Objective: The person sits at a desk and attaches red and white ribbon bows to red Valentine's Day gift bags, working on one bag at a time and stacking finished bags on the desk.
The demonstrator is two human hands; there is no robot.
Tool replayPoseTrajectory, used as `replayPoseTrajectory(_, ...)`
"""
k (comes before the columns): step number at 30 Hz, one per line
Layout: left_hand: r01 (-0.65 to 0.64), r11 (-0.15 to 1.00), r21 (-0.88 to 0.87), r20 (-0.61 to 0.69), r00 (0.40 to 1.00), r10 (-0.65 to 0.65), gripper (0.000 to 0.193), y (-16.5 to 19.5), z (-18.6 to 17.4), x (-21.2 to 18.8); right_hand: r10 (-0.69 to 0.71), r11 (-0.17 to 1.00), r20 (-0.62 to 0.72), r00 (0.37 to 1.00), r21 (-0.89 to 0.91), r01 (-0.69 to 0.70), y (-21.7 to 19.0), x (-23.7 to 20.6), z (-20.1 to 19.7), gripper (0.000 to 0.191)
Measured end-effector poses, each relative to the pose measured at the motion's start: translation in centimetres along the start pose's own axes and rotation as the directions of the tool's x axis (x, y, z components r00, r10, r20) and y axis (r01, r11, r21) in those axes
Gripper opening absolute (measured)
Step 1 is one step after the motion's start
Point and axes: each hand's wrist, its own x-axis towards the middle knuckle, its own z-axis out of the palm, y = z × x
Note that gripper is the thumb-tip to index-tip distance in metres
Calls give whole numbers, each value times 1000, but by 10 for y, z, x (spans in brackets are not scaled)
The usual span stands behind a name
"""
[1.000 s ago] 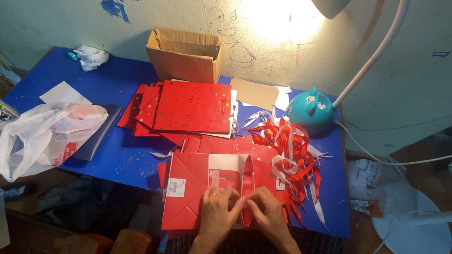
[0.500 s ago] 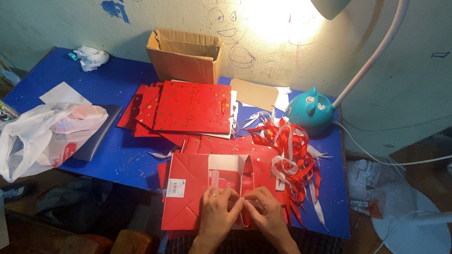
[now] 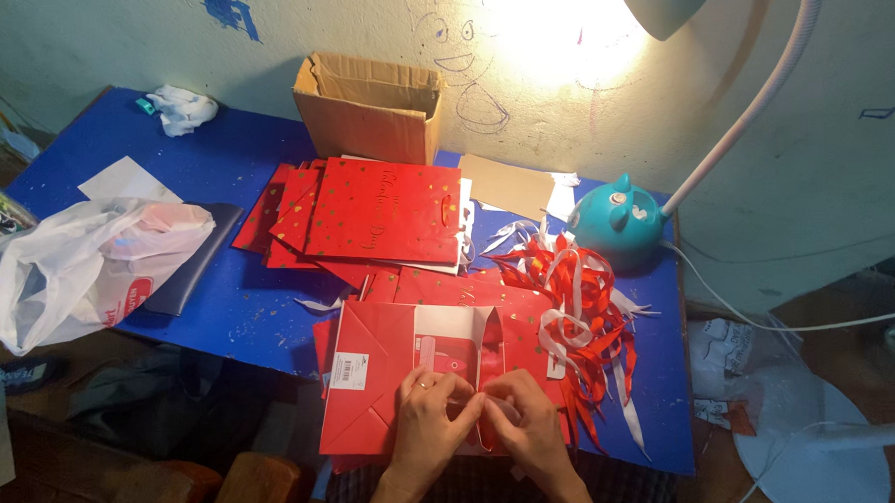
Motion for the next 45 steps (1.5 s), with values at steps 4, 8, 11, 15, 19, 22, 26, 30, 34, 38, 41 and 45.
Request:
replayPoseTrajectory(4,19,1000,5,12,1000,-19,22,-1,0,0,-30,998,2,1000,60,29,2,2,-1,8)
replayPoseTrajectory(8,15,1000,11,7,1000,-15,20,-1,2,0,170,968,31,985,180,-173,2,3,-5,6)
replayPoseTrajectory(11,19,1000,2,5,1000,-19,21,-1,2,0,114,988,17,993,102,-115,-5,2,-3,12)
replayPoseTrajectory(15,4,1000,11,6,1000,-4,22,-2,1,0,-101,995,17,995,-2,101,-10,2,-1,10)
replayPoseTrajectory(19,-3,1000,17,2,1000,3,24,-1,2,0,35,993,16,999,114,-37,-5,2,-4,6)
replayPoseTrajectory(22,16,1000,10,5,1000,-16,24,1,2,0,132,976,17,991,171,-133,-4,2,-6,6)
replayPoseTrajectory(26,12,1000,-6,3,1000,-12,24,1,0,0,74,993,15,997,93,-75,-12,0,-3,12)
replayPoseTrajectory(30,25,999,-32,33,999,-24,25,-4,-1,-1,-124,992,-11,992,24,124,-19,2,-4,13)
replayPoseTrajectory(34,51,997,-54,71,996,-47,22,-9,0,-3,-55,998,20,998,9,55,-20,3,-6,12)
replayPoseTrajectory(38,57,998,-29,96,994,-54,19,-12,1,-2,-55,994,57,997,101,49,-17,2,-7,13)
replayPoseTrajectory(41,55,998,-43,163,986,-47,24,-13,-4,-1,14,978,106,994,206,-35,-15,1,-8,13)
replayPoseTrajectory(45,86,996,-35,182,980,-78,25,-8,-7,1,14,988,92,996,150,-28,-15,2,-7,16)
